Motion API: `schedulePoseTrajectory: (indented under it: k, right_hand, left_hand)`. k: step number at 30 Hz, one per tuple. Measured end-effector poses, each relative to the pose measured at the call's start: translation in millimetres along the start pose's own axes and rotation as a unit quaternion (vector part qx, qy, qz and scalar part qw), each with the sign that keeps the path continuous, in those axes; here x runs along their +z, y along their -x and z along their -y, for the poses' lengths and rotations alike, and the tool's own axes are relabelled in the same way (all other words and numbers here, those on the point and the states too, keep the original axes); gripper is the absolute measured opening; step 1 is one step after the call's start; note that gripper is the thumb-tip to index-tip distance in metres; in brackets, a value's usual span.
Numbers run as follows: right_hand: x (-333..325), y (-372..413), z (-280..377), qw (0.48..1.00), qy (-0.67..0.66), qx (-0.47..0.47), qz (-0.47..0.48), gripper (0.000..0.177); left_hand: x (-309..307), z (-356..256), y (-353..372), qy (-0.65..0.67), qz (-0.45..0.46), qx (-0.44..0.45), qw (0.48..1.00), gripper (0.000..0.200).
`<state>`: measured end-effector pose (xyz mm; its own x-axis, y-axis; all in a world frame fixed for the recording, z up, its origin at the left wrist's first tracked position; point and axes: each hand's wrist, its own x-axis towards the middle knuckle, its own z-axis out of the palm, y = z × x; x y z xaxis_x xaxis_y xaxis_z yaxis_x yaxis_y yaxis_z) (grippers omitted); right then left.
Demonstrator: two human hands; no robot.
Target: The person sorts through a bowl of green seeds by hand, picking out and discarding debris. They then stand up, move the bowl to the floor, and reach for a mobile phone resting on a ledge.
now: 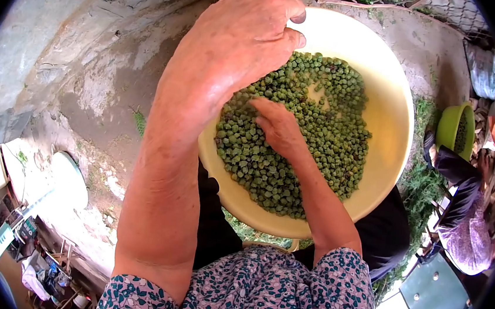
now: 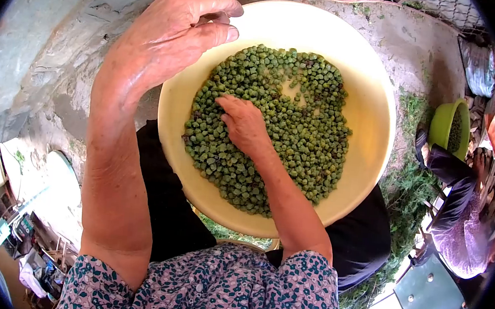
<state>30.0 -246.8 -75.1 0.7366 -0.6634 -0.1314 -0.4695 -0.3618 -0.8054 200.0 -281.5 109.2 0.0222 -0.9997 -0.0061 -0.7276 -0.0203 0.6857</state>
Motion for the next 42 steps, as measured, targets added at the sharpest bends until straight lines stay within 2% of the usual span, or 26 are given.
schedulePoseTrajectory:
  k: [1,2,4,5,7,8,10,13,15,17,19,21,22,26,28,31,32,33,35,37,39,42]
  right_hand:
    - [-3,4,-2,0.996,-0.092,0.002,-0.008,0.032]
    - [-8,6,-6,0.996,-0.091,0.001,-0.008,0.032]
    - [-17,10,-16,0.989,-0.12,0.053,-0.073,0.024]
    - [-21,10,-23,0.989,-0.119,0.052,-0.074,0.024]
    - [-26,2,-38,0.976,-0.1,0.101,-0.163,0.022]
    - [-31,-4,-44,0.976,-0.102,0.101,-0.163,0.022]
    - [-38,-22,-56,0.974,-0.02,0.068,-0.214,0.022]
    - [-40,-49,-60,0.972,-0.027,0.081,-0.22,0.017]
    - [-25,-65,-57,0.967,-0.028,0.051,-0.247,0.017]
    - [-10,-77,-49,0.975,0.037,0.061,-0.21,0.018]
    - [5,-86,-44,0.972,0.032,0.033,-0.232,0.019]
    - [12,-92,-38,0.96,0.124,0.141,-0.206,0.019]
    - [13,-94,-37,0.963,0.102,0.158,-0.195,0.02]
    - [20,-97,-42,0.954,0.152,0.133,-0.221,0.017]
    - [23,-97,-52,0.956,0.101,0.101,-0.258,0.014]
    - [10,-96,-60,0.963,0.044,0.067,-0.256,0.011]
    - [-3,-87,-53,0.938,-0.213,0.177,-0.207,0.011]
    - [-10,-80,-46,0.938,-0.212,0.177,-0.208,0.011]
    - [-23,-70,-37,0.848,-0.436,0.224,-0.2,0.013]
    - [-32,-60,-32,0.841,-0.456,0.215,-0.197,0.013]
    - [-39,-51,-26,0.797,-0.543,0.164,-0.208,0.011]
    - [-52,-40,-8,0.784,-0.565,0.151,-0.209,0.009]
  left_hand:
    - [0,1,0,0.0,0.0,-0.001,1.0,0.029]
    - [3,6,0,0.0,-0.001,-0.001,1.0,0.029]
    - [9,15,1,-0.033,-0.057,0.045,0.997,0.029]
    - [11,18,1,-0.034,-0.058,0.045,0.997,0.029]
    - [9,17,-1,-0.023,-0.027,0.046,0.998,0.028]
    - [8,17,-1,-0.025,-0.026,0.045,0.998,0.028]
    - [8,16,-1,-0.04,-0.025,0.04,0.998,0.027]
    - [7,15,-2,-0.037,-0.037,0.035,0.998,0.027]
    - [6,16,-3,-0.038,-0.029,0.032,0.998,0.027]
    - [6,20,-4,-0.04,-0.019,0.027,0.999,0.027]
    - [7,26,-5,-0.023,-0.04,0.086,0.995,0.027]
    - [7,27,-4,-0.03,-0.046,0.088,0.995,0.027]
    - [7,26,-3,-0.034,-0.053,0.091,0.994,0.026]
    - [8,28,-5,-0.009,-0.037,0.091,0.995,0.025]
    - [9,28,-3,-0.013,-0.054,0.102,0.993,0.025]
    - [6,27,-1,-0.019,-0.061,0.096,0.993,0.025]
    - [7,27,-1,-0.018,-0.062,0.096,0.993,0.025]
    - [8,27,-1,-0.023,-0.073,0.098,0.992,0.024]
    - [8,24,-2,-0.026,-0.085,0.104,0.991,0.023]
    - [6,18,-2,-0.035,-0.033,0.048,0.998,0.021]
    - [7,16,-1,-0.044,-0.028,0.044,0.998,0.021]
    - [14,18,-3,-0.047,-0.008,0.046,0.998,0.023]
